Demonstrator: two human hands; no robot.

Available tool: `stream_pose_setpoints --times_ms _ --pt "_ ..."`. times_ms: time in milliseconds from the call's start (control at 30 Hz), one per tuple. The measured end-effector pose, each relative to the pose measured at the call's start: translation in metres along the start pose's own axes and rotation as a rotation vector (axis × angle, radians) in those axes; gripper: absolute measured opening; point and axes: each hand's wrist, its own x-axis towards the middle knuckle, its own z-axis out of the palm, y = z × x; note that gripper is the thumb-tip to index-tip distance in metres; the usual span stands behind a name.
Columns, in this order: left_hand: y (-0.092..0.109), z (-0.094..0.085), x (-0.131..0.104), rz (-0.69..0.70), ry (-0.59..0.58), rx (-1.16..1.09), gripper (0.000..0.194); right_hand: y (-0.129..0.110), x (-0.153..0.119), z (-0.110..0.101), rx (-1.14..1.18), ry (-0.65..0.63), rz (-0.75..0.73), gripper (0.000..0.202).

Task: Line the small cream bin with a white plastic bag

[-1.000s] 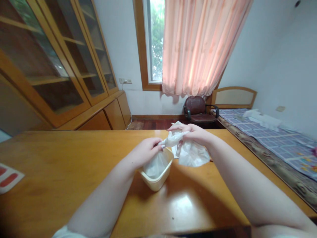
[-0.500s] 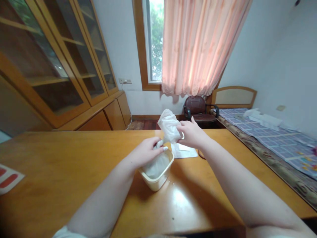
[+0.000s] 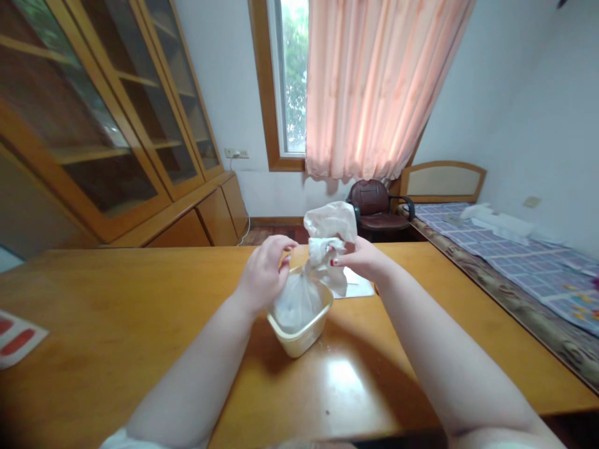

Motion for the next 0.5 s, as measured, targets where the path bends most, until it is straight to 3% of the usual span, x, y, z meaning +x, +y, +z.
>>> stream_pose_setpoints --times_ms 100,167,267,400,500 --pt "-0.007 -0.002 -0.002 0.313 0.094 0.183 0.036 -0.007 0.007 0.008 -0.126 0.017 0.008 0.046" --pt "-0.010 0.000 -0.003 0.407 0.093 0.224 0.039 -0.011 0.014 0.015 -0.214 0.042 0.009 0.039" --pt "-0.011 0.006 -0.006 0.408 0.028 0.238 0.038 -0.016 0.022 0.026 -0.442 0.120 -0.027 0.032" --pt "-0.007 0.006 -0.005 0.400 -0.016 0.263 0.019 -0.022 0.030 0.033 -0.934 0.227 -0.109 0.025" --pt "-0.003 -0.006 -0.002 0.369 -0.101 0.235 0.017 -0.022 0.033 0.028 -1.254 0.161 -0.159 0.019"
